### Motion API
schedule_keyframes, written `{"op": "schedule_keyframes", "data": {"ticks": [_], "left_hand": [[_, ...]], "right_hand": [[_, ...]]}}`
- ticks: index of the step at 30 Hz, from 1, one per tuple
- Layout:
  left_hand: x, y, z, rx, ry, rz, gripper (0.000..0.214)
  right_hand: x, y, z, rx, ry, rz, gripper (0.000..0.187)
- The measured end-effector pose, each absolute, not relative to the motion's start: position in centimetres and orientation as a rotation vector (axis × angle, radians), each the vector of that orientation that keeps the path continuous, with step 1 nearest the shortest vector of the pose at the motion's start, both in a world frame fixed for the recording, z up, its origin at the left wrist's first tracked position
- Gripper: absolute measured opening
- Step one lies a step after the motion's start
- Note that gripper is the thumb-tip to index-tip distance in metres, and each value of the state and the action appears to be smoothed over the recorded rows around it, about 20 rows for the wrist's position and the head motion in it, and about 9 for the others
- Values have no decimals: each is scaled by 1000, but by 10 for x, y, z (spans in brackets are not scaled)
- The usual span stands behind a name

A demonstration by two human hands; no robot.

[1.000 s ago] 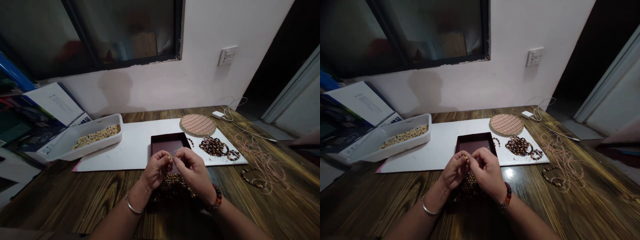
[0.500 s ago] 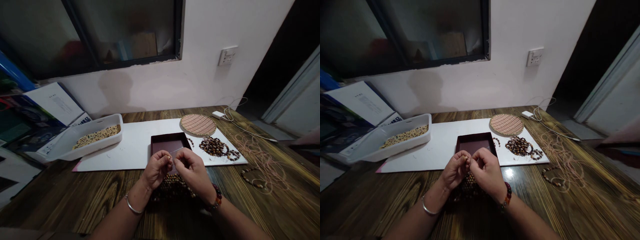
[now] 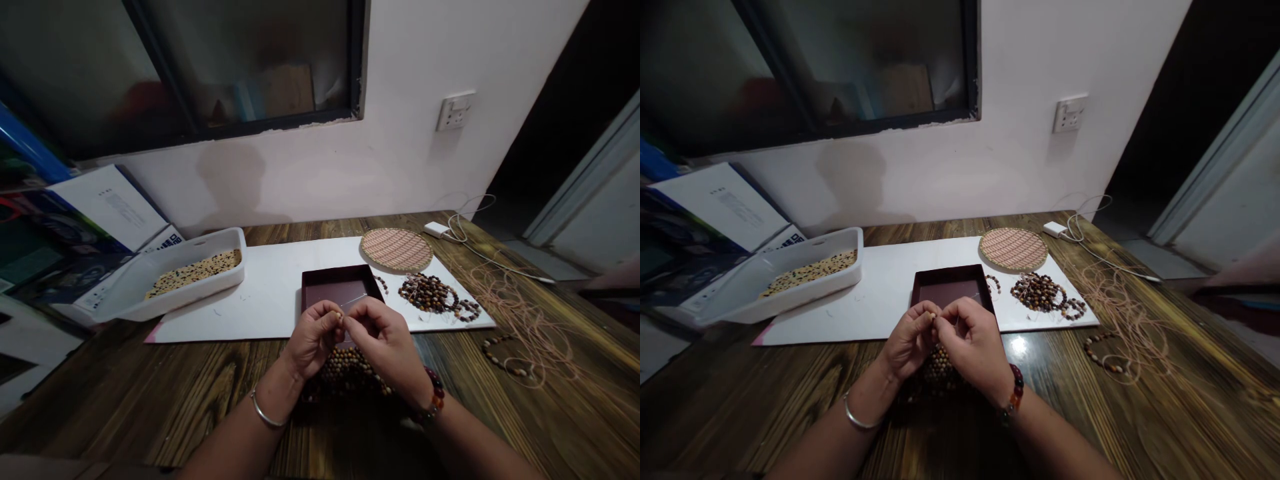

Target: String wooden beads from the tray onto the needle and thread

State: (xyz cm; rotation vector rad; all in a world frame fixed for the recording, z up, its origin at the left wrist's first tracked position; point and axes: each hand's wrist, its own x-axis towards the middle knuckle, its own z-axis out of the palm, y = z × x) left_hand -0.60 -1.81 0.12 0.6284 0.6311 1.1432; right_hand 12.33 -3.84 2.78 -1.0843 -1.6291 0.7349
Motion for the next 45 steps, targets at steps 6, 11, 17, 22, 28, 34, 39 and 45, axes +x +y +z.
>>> {"op": "schedule_keyframes", "data": {"ticks": [6,11,17,22,28,34,39,45], "left_hand": [[-6,-19,3,612,632,1150,30],[-6,-19,2,632,621,1154,28],[-6,-19,2,631,639,1153,32],[-6,-18,2,643,638,1152,33],[-5,-18,2,672,666,1183,33],[-5,-18,0,688,662,1184,32],[-6,-18,-1,689,650,1188,32],[-5,-18,1,673,643,1202,32]], "right_hand": [[123,-38,28,-1077,-1614,741,15],[123,-38,28,-1077,-1618,733,15],[123,-37,25,-1063,-1623,714,15],[122,-37,25,-1058,-1628,724,17],[121,-37,26,-1067,-1606,724,16],[122,-37,26,-1047,-1585,739,13],[123,-38,25,-1017,-1581,748,11],[123,-37,25,-987,-1582,734,10]]}}
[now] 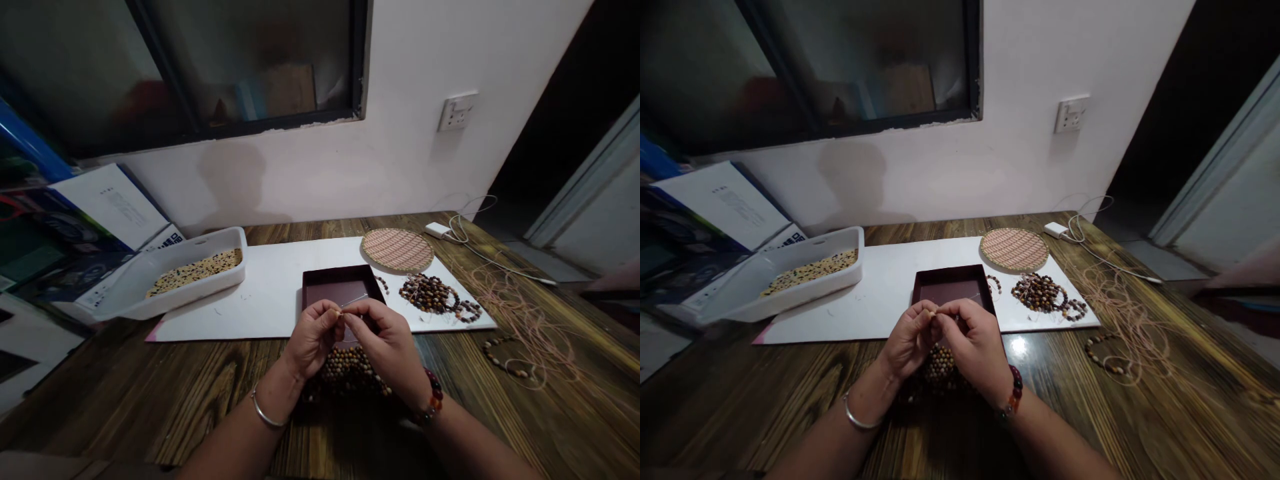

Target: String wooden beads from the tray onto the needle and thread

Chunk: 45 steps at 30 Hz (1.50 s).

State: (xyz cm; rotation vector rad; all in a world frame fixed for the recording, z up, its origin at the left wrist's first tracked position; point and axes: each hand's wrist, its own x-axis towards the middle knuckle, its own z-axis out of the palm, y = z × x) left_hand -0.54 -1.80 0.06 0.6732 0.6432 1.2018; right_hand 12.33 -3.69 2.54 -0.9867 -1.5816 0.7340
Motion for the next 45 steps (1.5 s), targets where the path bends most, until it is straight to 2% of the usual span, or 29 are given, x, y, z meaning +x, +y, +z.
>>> {"op": "schedule_keyframes", "data": {"ticks": [12,45], "left_hand": [[-5,-18,1,666,643,1199,35],[-5,-18,-2,721,667,1203,36]], "right_hand": [[122,-39,24,-1026,-1678,576,12],[124,-37,21,-914,-1762,490,12]]}}
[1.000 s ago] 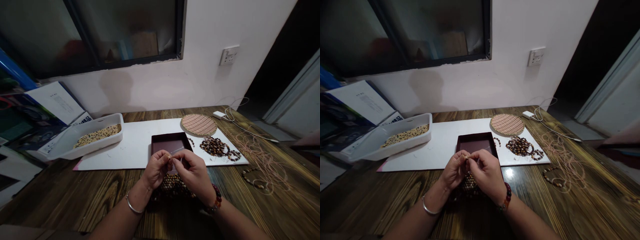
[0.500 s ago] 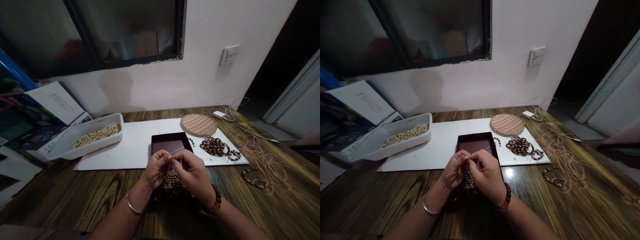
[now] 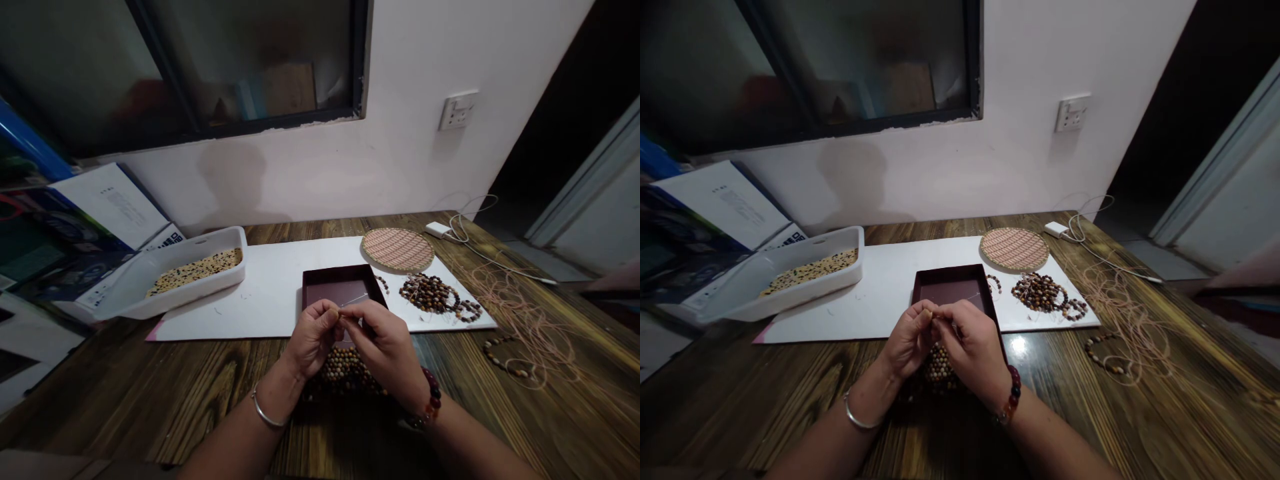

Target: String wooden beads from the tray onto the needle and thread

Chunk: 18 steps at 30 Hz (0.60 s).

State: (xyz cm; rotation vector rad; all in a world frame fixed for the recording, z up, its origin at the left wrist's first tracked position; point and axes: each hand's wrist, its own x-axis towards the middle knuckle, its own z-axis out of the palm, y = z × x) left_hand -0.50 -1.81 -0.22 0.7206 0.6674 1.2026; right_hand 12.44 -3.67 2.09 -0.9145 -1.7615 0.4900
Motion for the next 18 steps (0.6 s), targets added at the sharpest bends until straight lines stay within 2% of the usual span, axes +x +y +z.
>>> {"op": "schedule_keyframes", "data": {"ticks": [5,11,18], "left_hand": [[-5,-20,-1,822,768,1263,36],[-8,-22,2,1083,866,1352,21],[-6,-21,1,986,856,1369,21]], "right_hand": [[123,-36,19,-934,-1732,452,12],[124,-35,18,-927,-1661,463,12],[124,-34,16,-914,-1660,502,18]]}}
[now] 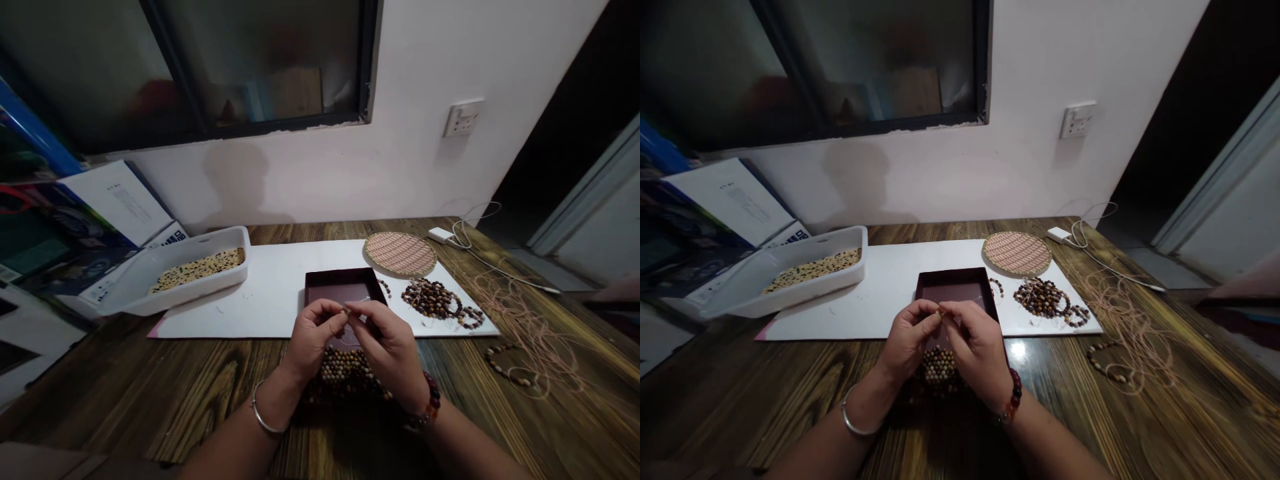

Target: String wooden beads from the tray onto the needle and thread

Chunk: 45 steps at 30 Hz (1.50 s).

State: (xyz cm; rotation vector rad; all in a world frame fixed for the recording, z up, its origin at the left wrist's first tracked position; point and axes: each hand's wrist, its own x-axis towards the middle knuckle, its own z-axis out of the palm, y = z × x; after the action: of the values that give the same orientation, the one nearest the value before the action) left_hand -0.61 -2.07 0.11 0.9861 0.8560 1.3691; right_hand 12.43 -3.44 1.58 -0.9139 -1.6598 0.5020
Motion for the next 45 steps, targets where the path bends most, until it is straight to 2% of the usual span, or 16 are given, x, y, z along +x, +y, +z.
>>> {"op": "schedule_keyframes", "data": {"ticks": [3,10,30,37,45], "left_hand": [[-6,-20,2,955,852,1359,21],[-6,-20,1,965,839,1340,19],[-6,-19,2,959,858,1298,22],[-7,-18,3,942,820,1269,22],[-12,-16,4,1332,1023,1344,20]], "right_hand": [[122,-36,16,-990,-1626,575,21],[122,-39,20,-1034,-1599,675,5],[127,-28,15,-799,-1718,517,17],[126,-28,13,-883,-1727,510,16],[123,-25,10,-962,-1725,586,12]]}}
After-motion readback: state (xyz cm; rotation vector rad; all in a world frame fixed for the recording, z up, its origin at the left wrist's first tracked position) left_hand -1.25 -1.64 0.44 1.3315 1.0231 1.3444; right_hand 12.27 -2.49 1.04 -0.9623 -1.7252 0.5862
